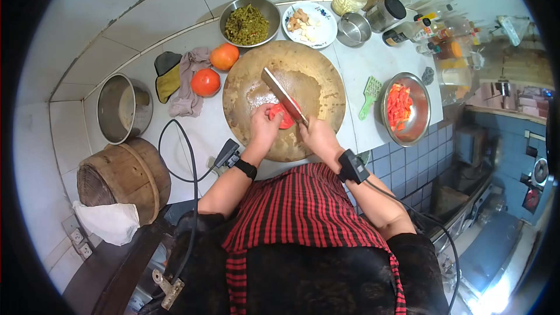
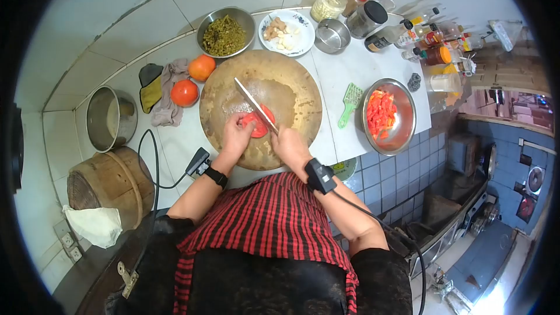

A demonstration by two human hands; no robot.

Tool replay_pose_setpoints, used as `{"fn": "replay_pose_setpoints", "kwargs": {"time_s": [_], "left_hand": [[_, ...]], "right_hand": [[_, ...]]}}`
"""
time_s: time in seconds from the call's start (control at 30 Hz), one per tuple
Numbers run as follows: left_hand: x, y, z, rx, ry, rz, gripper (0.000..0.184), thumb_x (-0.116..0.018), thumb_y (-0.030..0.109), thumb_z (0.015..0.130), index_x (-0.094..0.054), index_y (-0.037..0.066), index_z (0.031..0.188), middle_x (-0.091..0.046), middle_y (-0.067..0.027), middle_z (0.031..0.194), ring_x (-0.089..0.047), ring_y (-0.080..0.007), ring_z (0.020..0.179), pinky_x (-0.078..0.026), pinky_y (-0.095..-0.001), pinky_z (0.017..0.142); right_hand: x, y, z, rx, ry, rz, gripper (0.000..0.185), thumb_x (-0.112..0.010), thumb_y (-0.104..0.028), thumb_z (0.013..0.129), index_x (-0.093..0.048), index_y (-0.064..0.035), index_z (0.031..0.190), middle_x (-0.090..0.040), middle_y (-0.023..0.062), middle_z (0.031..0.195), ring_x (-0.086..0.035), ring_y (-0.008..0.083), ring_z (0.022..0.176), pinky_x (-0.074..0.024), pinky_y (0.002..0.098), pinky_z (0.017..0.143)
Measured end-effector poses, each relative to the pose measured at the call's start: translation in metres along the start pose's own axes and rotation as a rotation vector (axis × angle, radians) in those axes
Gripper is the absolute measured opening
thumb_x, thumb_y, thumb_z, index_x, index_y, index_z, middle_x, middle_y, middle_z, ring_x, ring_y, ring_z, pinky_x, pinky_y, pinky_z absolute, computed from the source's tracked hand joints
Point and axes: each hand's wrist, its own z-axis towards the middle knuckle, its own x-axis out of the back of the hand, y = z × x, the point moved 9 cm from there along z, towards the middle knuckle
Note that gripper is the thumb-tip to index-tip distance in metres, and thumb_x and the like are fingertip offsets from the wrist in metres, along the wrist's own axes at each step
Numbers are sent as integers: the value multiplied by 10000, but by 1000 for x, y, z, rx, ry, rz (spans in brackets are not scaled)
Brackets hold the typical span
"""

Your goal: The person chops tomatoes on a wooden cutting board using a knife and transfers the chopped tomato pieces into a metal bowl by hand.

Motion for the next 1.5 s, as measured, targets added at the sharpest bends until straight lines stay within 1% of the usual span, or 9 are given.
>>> {"fn": "replay_pose_setpoints", "kwargs": {"time_s": [0.03, 0.07, 0.23, 0.37, 0.63, 0.83, 1.03, 1.23, 1.5], "left_hand": [[10, 20, -3, -172, 71, 190, 317, -749, 121, 833, -644, -5, 1104, -675, -80, 843, -645, -137, 665, -531, -259, 555], [10, 16, -1, -167, 73, 190, 317, -749, 121, 833, -644, -5, 1104, -675, -80, 843, -645, -137, 665, -531, -259, 555], [-8, -16, -3, 337, -146, -221, 319, -752, 134, 845, -648, -15, 1107, -683, -63, 847, -636, -110, 646, -508, -234, 532], [-10, -14, -6, 392, -112, -350, 314, -753, 111, 841, -647, -13, 1109, -684, -63, 840, -632, -99, 636, -504, -234, 522], [1, 1, -6, 217, -134, -203, 307, -761, 96, 828, -664, -36, 1088, -700, -73, 868, -650, -122, 753, -547, -264, 684], [16, 5, -13, 237, -9, -256, 321, -777, 126, 792, -697, -19, 1067, -700, -92, 856, -650, -146, 729, -540, -289, 698], [6, -1, -7, 302, -61, -258, 277, -759, 90, 819, -650, -11, 1052, -682, -60, 851, -631, -112, 717, -534, -257, 661], [5, -11, -9, 330, -81, -305, 237, -746, 59, 821, -616, -4, 1009, -620, -30, 800, -612, -98, 699, -518, -239, 568], [3, -17, -11, 295, -100, -283, 262, -757, 66, 829, -619, -2, 1042, -618, -52, 864, -610, -105, 653, -526, -247, 524]], "right_hand": [[4, 1, -2, 1, -1, 0, 243, -585, -207, 926, -608, 28, 982, -635, 310, 751, -641, 484, 752, -511, 540, 695], [11, 0, -6, 31, 45, 37, 243, -585, -207, 927, -609, 26, 992, -633, 312, 751, -641, 483, 749, -512, 539, 690], [40, -28, -38, 16, -18, -21, 207, -581, -183, 927, -595, 16, 982, -628, 312, 751, -637, 488, 752, -509, 543, 684], [26, -10, -44, -37, -72, -23, 207, -579, -168, 920, -590, 35, 963, -634, 313, 770, -634, 496, 783, -505, 552, 708], [-11, -14, -6, 5, -63, 20, 229, -605, -181, 902, -619, 47, 904, -641, 313, 786, -640, 487, 794, -514, 544, 736], [13, -14, -11, 67, 74, 137, 204, -617, -173, 916, -609, 28, 946, -629, 304, 769, -623, 498, 768, -507, 526, 682], [35, -30, -41, 72, -9, 1, 181, -586, -156, 920, -567, 24, 915, -625, 298, 722, -635, 486, 723, -509, 546, 670], [14, -26, -35, 57, -131, -60, 208, -573, -146, 909, -565, 42, 996, -637, 312, 742, -641, 498, 747, -520, 558, 698], [-21, -33, 17, 61, -6, -88, 202, -569, -139, 898, -590, 41, 990, -655, 308, 783, -662, 476, 786, -529, 543, 725]]}}
